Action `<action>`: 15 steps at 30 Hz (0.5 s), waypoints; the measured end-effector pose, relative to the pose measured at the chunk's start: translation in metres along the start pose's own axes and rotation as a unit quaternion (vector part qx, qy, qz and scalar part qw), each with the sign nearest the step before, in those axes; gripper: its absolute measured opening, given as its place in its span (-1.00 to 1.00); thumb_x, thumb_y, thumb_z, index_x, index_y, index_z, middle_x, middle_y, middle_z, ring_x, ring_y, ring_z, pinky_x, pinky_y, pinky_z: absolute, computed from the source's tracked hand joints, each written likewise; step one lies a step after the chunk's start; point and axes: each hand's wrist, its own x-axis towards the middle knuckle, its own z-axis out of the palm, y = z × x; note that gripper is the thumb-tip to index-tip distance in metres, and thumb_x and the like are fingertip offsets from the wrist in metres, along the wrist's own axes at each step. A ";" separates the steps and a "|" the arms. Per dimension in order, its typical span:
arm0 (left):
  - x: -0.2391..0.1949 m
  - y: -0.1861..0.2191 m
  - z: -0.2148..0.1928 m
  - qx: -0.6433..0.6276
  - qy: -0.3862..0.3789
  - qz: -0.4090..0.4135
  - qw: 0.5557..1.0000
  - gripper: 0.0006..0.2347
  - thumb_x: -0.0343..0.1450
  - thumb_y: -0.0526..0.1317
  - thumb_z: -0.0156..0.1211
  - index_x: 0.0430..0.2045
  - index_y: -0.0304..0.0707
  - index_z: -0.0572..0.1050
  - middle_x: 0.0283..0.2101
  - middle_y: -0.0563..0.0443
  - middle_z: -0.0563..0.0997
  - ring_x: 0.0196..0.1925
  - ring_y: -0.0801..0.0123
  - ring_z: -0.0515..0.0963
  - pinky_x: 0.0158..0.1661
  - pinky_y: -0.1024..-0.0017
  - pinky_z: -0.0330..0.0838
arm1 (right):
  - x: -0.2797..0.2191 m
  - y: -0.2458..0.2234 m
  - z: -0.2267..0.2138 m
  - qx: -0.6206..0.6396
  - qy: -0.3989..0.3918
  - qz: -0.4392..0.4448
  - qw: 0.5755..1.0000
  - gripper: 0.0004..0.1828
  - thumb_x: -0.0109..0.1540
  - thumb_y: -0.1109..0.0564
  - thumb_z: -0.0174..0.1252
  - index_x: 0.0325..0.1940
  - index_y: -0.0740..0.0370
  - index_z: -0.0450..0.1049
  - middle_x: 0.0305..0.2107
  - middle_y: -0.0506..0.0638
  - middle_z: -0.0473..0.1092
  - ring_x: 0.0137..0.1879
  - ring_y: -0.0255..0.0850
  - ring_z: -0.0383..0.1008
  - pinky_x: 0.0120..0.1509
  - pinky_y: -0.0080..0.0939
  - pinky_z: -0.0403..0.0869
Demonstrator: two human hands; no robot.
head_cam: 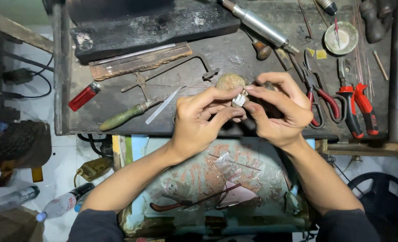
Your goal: Polishing and inspecting a small piece of jewelry using a rotary tool and hand tools
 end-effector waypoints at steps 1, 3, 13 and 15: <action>0.000 -0.001 0.001 -0.001 0.000 -0.003 1.000 -0.80 0.45 -0.53 0.21 -0.06 -0.61 0.48 -0.03 -0.32 0.64 -0.13 0.10 0.77 0.02 0.40 0.74 | -0.001 -0.001 0.000 0.000 -0.001 0.003 1.000 -0.77 0.33 0.16 0.24 -0.08 0.45 0.57 -0.16 0.46 0.45 -0.13 0.10 0.49 -0.08 -0.10 0.42; -0.001 -0.003 0.001 0.006 0.000 0.000 1.000 -0.80 0.42 -0.49 0.28 -0.11 -0.55 0.47 -0.09 -0.29 0.65 -0.16 0.10 0.78 -0.01 0.41 0.73 | -0.003 -0.002 0.000 0.000 -0.009 0.005 1.000 -0.80 0.33 0.23 0.25 -0.04 0.47 0.57 -0.16 0.46 0.44 -0.19 0.05 0.44 -0.12 -0.12 0.37; 0.001 0.000 0.000 0.039 0.008 0.019 0.999 -0.77 0.39 -0.47 0.34 -0.12 -0.56 0.50 -0.08 -0.30 0.66 -0.12 0.17 0.75 0.02 0.38 0.75 | -0.008 0.000 0.000 0.006 -0.013 -0.008 1.000 -0.75 0.36 0.17 0.21 -0.02 0.48 0.54 -0.21 0.47 0.43 -0.20 0.09 0.45 -0.15 -0.09 0.34; 0.005 0.000 -0.004 0.113 -0.005 0.080 0.990 -0.78 0.45 -0.49 0.32 -0.04 -0.41 0.55 -0.05 -0.21 0.69 -0.10 0.29 0.75 0.03 0.49 0.68 | -0.012 0.003 -0.001 0.004 -0.013 0.017 1.000 -0.75 0.36 0.18 0.22 0.01 0.46 0.54 -0.16 0.47 0.45 -0.14 0.10 0.48 -0.08 -0.09 0.39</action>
